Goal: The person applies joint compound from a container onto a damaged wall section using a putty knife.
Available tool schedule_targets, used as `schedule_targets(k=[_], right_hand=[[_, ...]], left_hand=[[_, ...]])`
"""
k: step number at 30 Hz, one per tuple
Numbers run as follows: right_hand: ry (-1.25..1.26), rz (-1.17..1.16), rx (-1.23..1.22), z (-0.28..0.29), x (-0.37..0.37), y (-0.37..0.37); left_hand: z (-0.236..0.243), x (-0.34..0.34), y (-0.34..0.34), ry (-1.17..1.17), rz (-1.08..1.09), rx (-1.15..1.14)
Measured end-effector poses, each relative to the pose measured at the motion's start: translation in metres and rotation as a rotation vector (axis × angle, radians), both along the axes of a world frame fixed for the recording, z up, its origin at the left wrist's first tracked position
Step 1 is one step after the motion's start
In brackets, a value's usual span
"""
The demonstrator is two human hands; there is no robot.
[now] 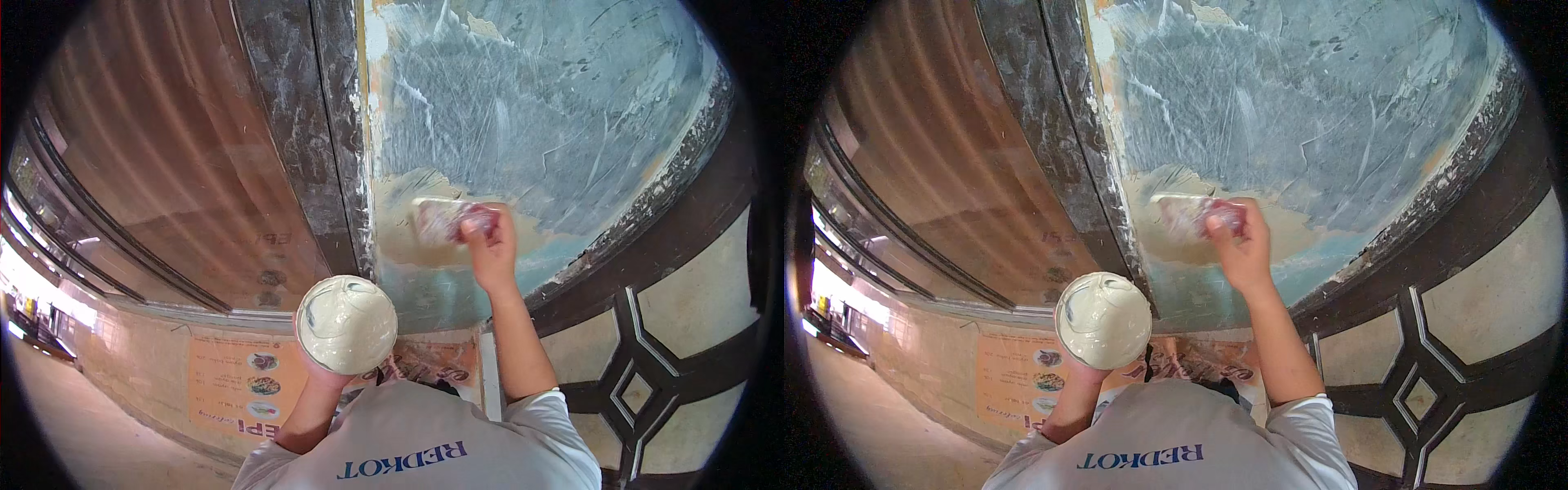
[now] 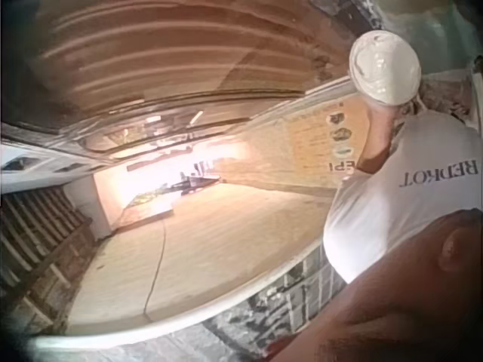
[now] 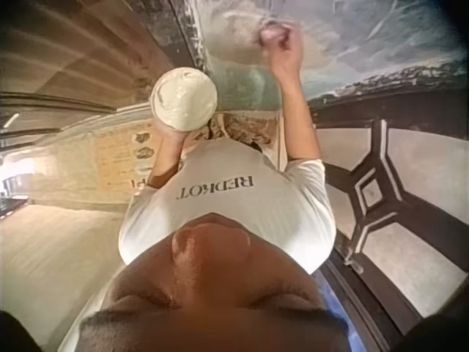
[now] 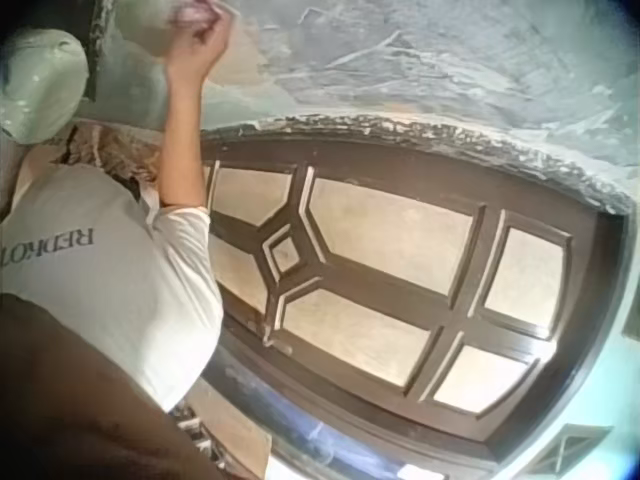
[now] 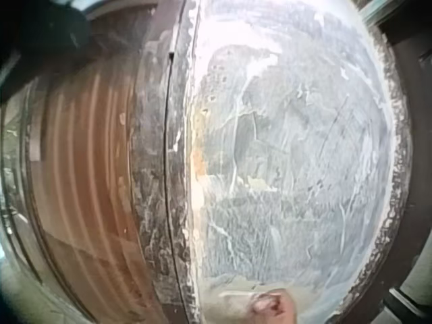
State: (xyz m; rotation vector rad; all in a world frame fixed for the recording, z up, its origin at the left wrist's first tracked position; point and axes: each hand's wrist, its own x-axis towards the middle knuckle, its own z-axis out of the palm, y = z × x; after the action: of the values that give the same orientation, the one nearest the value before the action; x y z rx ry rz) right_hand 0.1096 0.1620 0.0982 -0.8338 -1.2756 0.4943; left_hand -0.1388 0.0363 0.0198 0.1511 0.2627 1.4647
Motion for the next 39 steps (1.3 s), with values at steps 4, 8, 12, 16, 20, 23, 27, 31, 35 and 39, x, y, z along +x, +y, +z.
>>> schedule_targets(k=[4,8,12,16,20,23,27,31,35,39], right_hand=[[-0.182,0.502,-0.339,-0.01,-0.017,0.004],[-0.254,0.734,-0.432,-0.01,-0.031,0.011],[-0.44,0.771,-0.458,-0.02,-0.029,0.013],[-0.476,0.851,-0.582,-0.025,-0.018,0.013],[-0.555,0.854,-0.558,-0.03,-0.003,0.011],[-0.64,0.881,-0.614,-0.025,0.01,0.01],[-0.739,0.875,-0.574,-0.018,0.031,0.007],[-0.875,0.839,-0.574,-0.014,0.056,0.009],[-0.918,0.853,-0.662,0.005,0.074,0.005],[-0.829,0.774,-0.654,-0.004,0.093,0.003]], left_hand=[[-0.002,0.009,0.001,0.238,0.076,0.065],[-0.001,0.019,-0.002,0.6,0.164,0.195],[-0.012,0.02,-0.003,0.207,0.123,0.002],[-0.01,0.028,-0.008,0.091,0.033,0.211],[-0.006,0.039,-0.012,0.336,0.081,0.199],[-0.006,0.047,-0.013,0.121,0.038,0.182],[-0.017,0.049,-0.012,-0.04,0.047,0.103],[0.003,0.055,-0.012,0.249,0.088,0.248],[0.005,0.062,-0.011,-0.007,0.059,0.156],[0.012,0.062,-0.012,-0.052,0.067,0.135]])
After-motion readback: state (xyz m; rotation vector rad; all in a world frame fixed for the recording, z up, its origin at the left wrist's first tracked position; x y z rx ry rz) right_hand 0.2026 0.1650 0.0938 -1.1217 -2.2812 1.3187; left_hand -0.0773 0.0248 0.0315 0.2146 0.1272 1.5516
